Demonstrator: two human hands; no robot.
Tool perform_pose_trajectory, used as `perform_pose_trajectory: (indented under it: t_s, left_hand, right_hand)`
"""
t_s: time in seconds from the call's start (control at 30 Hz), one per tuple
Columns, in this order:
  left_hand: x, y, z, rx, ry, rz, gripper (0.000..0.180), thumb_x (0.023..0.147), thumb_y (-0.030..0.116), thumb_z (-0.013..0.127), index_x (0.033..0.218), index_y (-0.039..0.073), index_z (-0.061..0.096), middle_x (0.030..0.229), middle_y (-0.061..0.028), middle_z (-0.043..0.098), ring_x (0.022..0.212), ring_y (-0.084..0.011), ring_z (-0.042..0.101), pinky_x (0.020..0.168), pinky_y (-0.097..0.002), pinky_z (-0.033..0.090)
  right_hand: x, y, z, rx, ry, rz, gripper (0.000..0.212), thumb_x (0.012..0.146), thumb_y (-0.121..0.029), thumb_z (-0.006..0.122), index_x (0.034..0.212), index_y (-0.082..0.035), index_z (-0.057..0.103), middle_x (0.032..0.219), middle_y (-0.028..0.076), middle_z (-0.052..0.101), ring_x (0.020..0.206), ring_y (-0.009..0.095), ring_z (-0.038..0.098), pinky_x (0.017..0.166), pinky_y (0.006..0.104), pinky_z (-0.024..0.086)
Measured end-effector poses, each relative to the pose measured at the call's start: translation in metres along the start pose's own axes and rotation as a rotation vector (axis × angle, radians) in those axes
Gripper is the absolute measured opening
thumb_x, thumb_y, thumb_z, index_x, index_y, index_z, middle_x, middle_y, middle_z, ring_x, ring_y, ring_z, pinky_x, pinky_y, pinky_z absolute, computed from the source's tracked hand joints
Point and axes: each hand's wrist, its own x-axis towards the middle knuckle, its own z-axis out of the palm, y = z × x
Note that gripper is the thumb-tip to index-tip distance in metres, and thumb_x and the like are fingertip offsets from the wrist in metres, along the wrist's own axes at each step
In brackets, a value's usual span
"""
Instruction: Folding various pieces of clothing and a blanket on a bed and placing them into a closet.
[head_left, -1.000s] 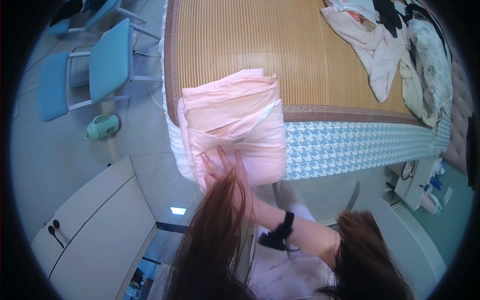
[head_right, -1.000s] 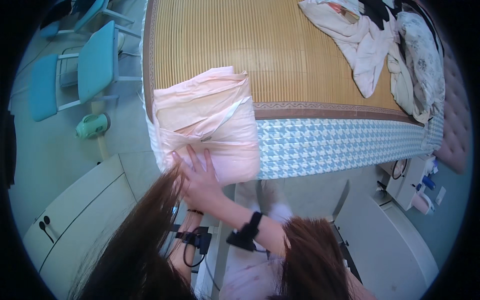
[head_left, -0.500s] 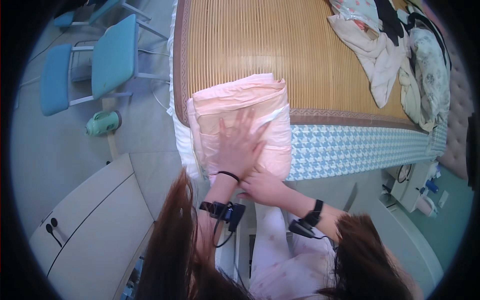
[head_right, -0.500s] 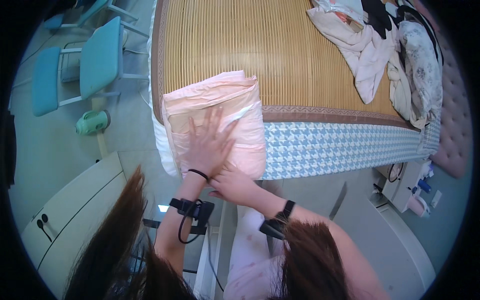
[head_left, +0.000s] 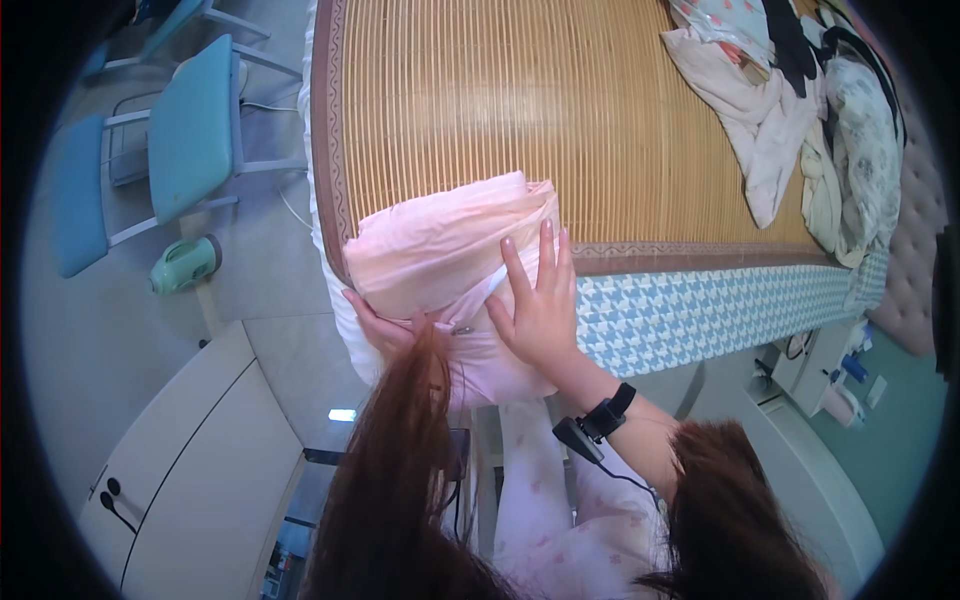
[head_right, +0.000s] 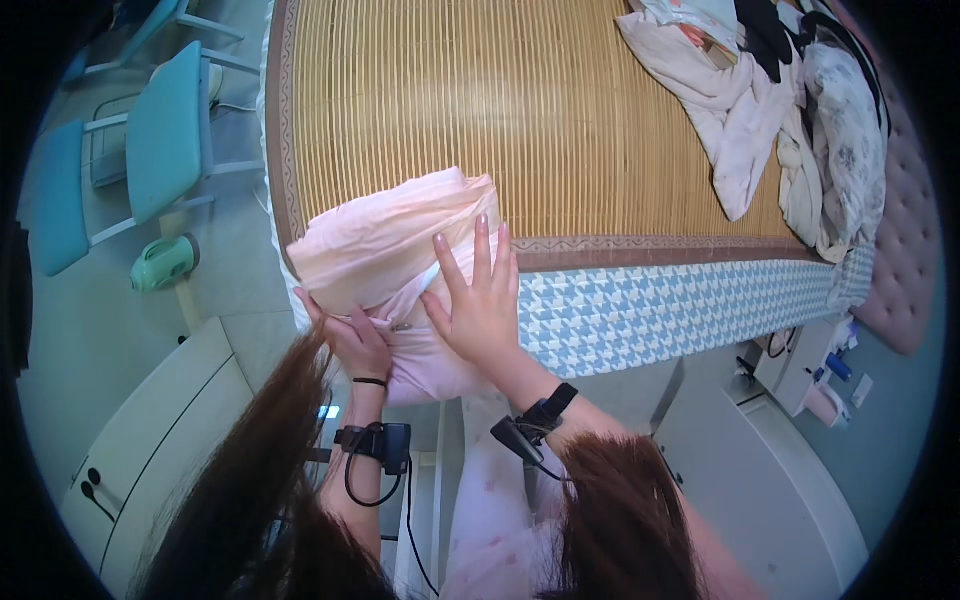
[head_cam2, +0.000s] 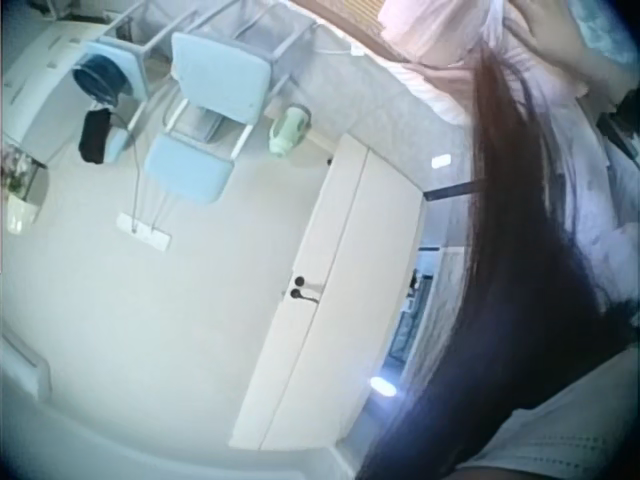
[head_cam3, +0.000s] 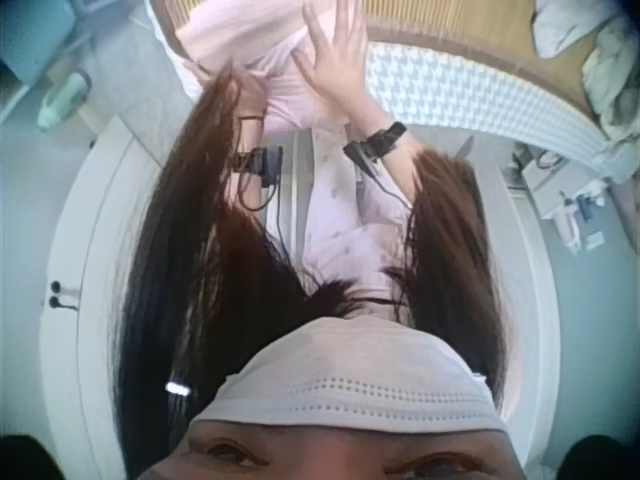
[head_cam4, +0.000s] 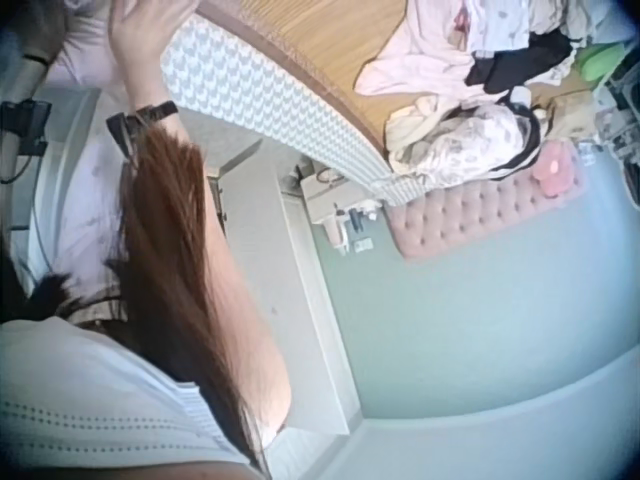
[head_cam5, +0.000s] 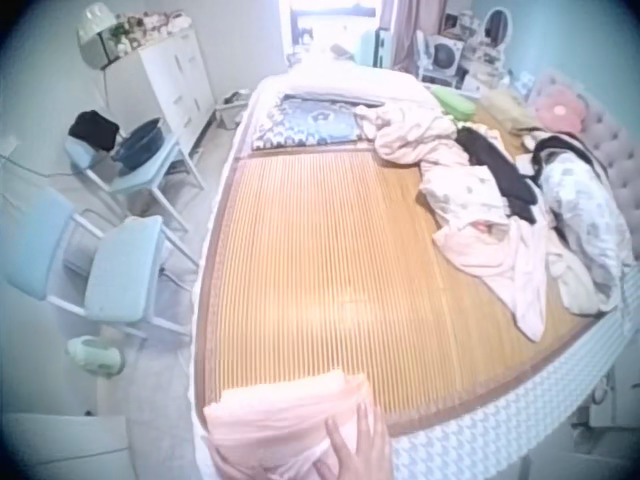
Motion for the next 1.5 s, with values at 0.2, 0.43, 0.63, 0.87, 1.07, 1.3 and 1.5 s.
perform_pose_trajectory:
  t_s: [0.2, 0.43, 0.63, 0.87, 1.07, 1.3, 1.5]
  left_hand:
    - [0.026, 0.026, 0.037, 0.293, -0.151, -0.149, 0.074, 0.096, 0.048, 0.024, 0.139, -0.012, 0.015, 0.145, -0.0308, 0.020, 0.135, -0.0427, 0.019, 0.112, -0.0441, 0.013]
    - [0.030, 0.045, 0.005, 0.320, -0.177, -0.190, 0.070, 0.095, 0.040, 0.033, 0.139, -0.010, 0.015, 0.143, -0.0309, 0.023, 0.134, -0.0435, 0.021, 0.111, -0.0474, 0.015]
    - [-0.016, 0.054, -0.051, 0.194, -0.189, -0.363, 0.069, 0.094, 0.042, 0.037, 0.137, -0.010, 0.022, 0.138, -0.0307, 0.032, 0.127, -0.0426, 0.033, 0.107, -0.0423, 0.026]
    - [-0.017, 0.032, -0.040, 0.012, -0.371, -0.667, 0.070, 0.088, 0.049, 0.053, 0.127, -0.008, 0.037, 0.119, -0.0292, 0.051, 0.109, -0.0406, 0.052, 0.093, -0.0417, 0.040]
    - [-0.030, 0.022, -0.121, -0.835, -0.829, -1.091, 0.062, 0.084, 0.038, 0.065, 0.129, 0.000, 0.045, 0.124, -0.0112, 0.055, 0.112, -0.0205, 0.055, 0.096, -0.0338, 0.043]
    - [-0.123, 0.177, -0.131, -1.271, -0.653, -1.467, 0.044, 0.083, 0.032, 0.066, 0.115, 0.002, 0.057, 0.109, -0.0072, 0.062, 0.102, -0.0181, 0.058, 0.090, -0.0309, 0.045]
    - [-0.238, 0.305, -0.207, -1.527, -0.395, -1.375, 0.034, 0.087, 0.026, 0.056, 0.111, 0.001, 0.057, 0.104, -0.0094, 0.063, 0.092, -0.0186, 0.062, 0.084, -0.0321, 0.050]
  right_hand:
    - [0.017, 0.030, 0.041, -0.125, 0.119, -0.021, 0.066, 0.081, -0.039, 0.056, 0.141, -0.019, 0.035, 0.146, 0.026, 0.019, 0.132, 0.050, 0.019, 0.101, 0.0612, 0.022]
    - [0.011, 0.011, 0.017, -0.070, 0.175, -0.052, 0.065, 0.081, -0.037, 0.055, 0.140, -0.018, 0.035, 0.145, 0.026, 0.022, 0.131, 0.050, 0.020, 0.102, 0.0594, 0.023]
    - [-0.069, -0.018, 0.006, 0.071, 0.101, 0.152, 0.069, 0.082, -0.028, 0.056, 0.142, -0.010, 0.028, 0.142, 0.033, 0.020, 0.127, 0.051, 0.026, 0.102, 0.0554, 0.026]
    - [-0.078, 0.006, 0.011, -0.032, 0.045, 0.110, 0.080, 0.080, -0.022, 0.060, 0.144, -0.002, 0.016, 0.143, 0.035, 0.016, 0.127, 0.050, 0.026, 0.105, 0.0531, 0.023]
    - [-0.072, 0.003, -0.043, 0.456, -0.110, 0.490, 0.079, 0.088, -0.032, 0.058, 0.139, 0.010, 0.014, 0.140, 0.029, 0.028, 0.127, 0.037, 0.034, 0.108, 0.0396, 0.026]
    - [-0.077, 0.057, -0.184, 0.935, -0.741, 0.885, 0.066, 0.084, -0.043, 0.065, 0.125, 0.006, 0.046, 0.110, 0.013, 0.061, 0.096, 0.018, 0.061, 0.083, 0.0294, 0.049]
    - [-0.152, 0.037, -0.312, 1.024, -1.070, 0.894, 0.058, 0.086, -0.036, 0.063, 0.126, 0.002, 0.044, 0.113, 0.012, 0.060, 0.096, 0.018, 0.062, 0.084, 0.0323, 0.051]
